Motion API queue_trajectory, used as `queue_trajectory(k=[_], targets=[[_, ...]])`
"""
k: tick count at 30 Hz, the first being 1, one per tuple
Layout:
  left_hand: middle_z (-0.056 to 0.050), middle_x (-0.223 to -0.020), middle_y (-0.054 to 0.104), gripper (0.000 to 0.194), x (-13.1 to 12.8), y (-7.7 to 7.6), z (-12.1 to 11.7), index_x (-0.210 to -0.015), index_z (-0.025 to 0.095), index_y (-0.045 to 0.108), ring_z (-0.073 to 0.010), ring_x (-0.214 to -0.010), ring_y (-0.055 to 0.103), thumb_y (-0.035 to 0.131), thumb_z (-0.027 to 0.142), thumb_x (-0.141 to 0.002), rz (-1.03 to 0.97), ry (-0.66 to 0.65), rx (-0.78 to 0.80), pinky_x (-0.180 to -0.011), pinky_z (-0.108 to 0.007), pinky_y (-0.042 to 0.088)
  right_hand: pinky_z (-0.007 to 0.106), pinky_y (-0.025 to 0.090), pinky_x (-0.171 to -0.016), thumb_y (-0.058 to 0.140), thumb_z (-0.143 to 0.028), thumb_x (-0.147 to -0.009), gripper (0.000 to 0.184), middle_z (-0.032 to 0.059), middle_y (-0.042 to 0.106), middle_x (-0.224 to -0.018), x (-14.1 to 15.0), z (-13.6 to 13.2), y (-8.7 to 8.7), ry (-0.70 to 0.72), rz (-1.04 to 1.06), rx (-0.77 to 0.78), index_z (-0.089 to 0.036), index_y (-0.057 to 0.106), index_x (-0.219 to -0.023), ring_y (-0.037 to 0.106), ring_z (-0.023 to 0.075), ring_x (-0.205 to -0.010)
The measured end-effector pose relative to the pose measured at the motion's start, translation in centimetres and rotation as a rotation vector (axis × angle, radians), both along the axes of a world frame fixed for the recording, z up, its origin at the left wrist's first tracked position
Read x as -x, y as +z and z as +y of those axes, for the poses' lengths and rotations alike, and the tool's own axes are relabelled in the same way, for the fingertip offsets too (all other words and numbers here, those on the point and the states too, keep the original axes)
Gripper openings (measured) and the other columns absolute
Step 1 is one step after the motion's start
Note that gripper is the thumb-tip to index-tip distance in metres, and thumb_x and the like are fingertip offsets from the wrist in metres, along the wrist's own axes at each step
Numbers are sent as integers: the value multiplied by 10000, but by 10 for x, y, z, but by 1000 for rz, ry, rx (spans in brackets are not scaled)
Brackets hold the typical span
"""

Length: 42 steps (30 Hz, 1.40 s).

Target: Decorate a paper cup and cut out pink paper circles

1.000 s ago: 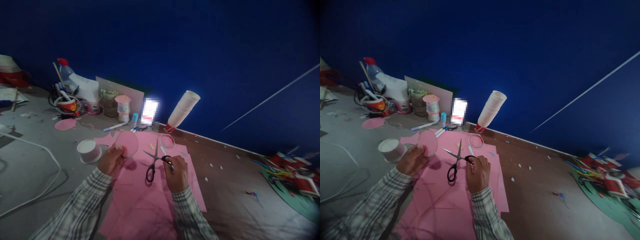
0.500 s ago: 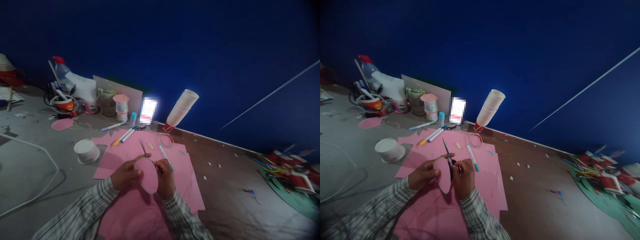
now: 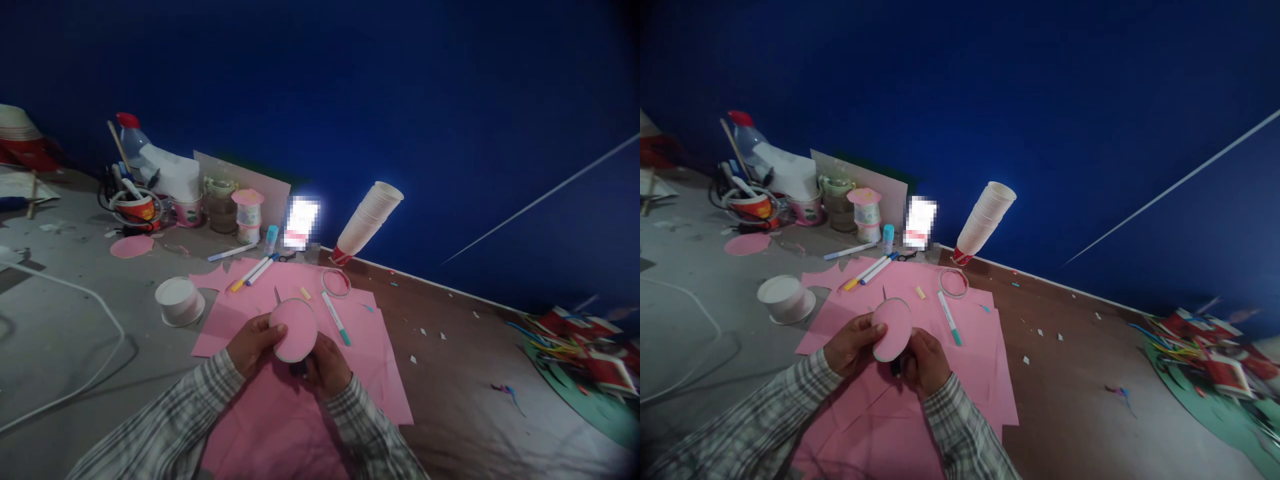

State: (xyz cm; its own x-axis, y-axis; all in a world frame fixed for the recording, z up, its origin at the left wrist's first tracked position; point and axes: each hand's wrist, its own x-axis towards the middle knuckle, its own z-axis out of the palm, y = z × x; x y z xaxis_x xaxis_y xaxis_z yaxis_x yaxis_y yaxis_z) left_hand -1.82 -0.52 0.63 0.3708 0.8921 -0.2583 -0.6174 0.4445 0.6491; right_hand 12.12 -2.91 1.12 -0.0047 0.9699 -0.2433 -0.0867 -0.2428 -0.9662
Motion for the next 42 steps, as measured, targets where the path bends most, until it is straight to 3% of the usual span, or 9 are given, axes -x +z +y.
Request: queue_trajectory(k=[3, 6, 8, 12, 15, 19, 26, 33, 42], targets=[[-8, -505, 619, 296, 1, -4, -1, -645, 142, 681, -113, -401, 531, 844, 384, -596, 25, -70, -48, -398, -223, 441, 165, 120, -266, 602, -575, -720, 383, -103, 404, -343, -3, -3, 5, 195, 171, 159, -193, 628, -742, 173, 34, -246], [2, -491, 595, 358, 3, -7, 0, -692, 155, 639, -150, -350, 523, 778, 482, -642, 78, -142, -102, -335, -256, 412, 173, 123, -244, 716, -542, -612, 400, -56, 535, -382, -8, -1, 6, 323, 263, 220, -183, 634, -770, 198, 32, -221], [14, -529, 593, 359, 6, -6, 2, -723, 161, 616, -141, -419, 542, 750, 490, -670, 175, -52, -160, -409, -263, 457, 164, 119, -246, 756, -541, -561, 435, -28, 613, -454, -13, 2, 5, 348, 305, 221, -191, 617, -779, 211, 22, -229], [65, -522, 490, 363, 17, 0, 11, -602, 166, 523, -77, -503, 457, 725, 453, -694, 594, 317, -310, -494, -195, 424, 143, 173, -294, 776, -526, -585, 490, -46, 609, -462, -25, 9, 1, 282, 333, 87, -199, 627, -918, 326, 40, -281], [79, -483, 461, 402, 23, 3, 15, -597, 193, 466, -86, -435, 459, 643, 527, -731, 723, 373, -307, -422, -201, 407, 167, 248, -342, 762, -505, -639, 491, -31, 599, -439, -30, 9, -4, 262, 268, -48, -175, 633, -979, 428, 82, -325], [67, -415, 504, 430, 26, 5, 15, -619, 206, 450, -100, -360, 485, 568, 592, -768, 749, 397, -292, -359, -195, 387, 189, 293, -369, 735, -520, -662, 455, -38, 579, -442, -27, 4, -9, 247, 145, -105, -180, 608, -937, 464, 102, -348], [49, -418, 539, 509, 34, 4, 19, -633, 181, 504, -79, -354, 476, 566, 672, -748, 669, 442, -246, -352, -172, 350, 196, 330, -408, 691, -427, -668, 339, -86, 505, -443, -16, -7, 0, 326, -5, 9, -197, 580, -890, 462, 95, -375], [62, -446, 548, 484, 34, -6, 24, -663, 178, 514, -82, -388, 506, 649, 641, -699, 544, 484, -188, -398, -183, 387, 177, 317, -421, 667, -261, -638, 180, -79, 524, -477, -9, -11, 1, 375, -124, -9, -202, 613, -799, 434, 74, -420], [65, -498, 562, 411, 28, -1, 20, -638, 172, 527, -99, -441, 576, 701, 541, -690, 492, 466, -180, -462, -209, 473, 174, 341, -387, 714, -273, -613, 221, -23, 618, -630, -4, -13, -6, 352, -110, 12, -194, 621, -797, 458, 65, -415]])
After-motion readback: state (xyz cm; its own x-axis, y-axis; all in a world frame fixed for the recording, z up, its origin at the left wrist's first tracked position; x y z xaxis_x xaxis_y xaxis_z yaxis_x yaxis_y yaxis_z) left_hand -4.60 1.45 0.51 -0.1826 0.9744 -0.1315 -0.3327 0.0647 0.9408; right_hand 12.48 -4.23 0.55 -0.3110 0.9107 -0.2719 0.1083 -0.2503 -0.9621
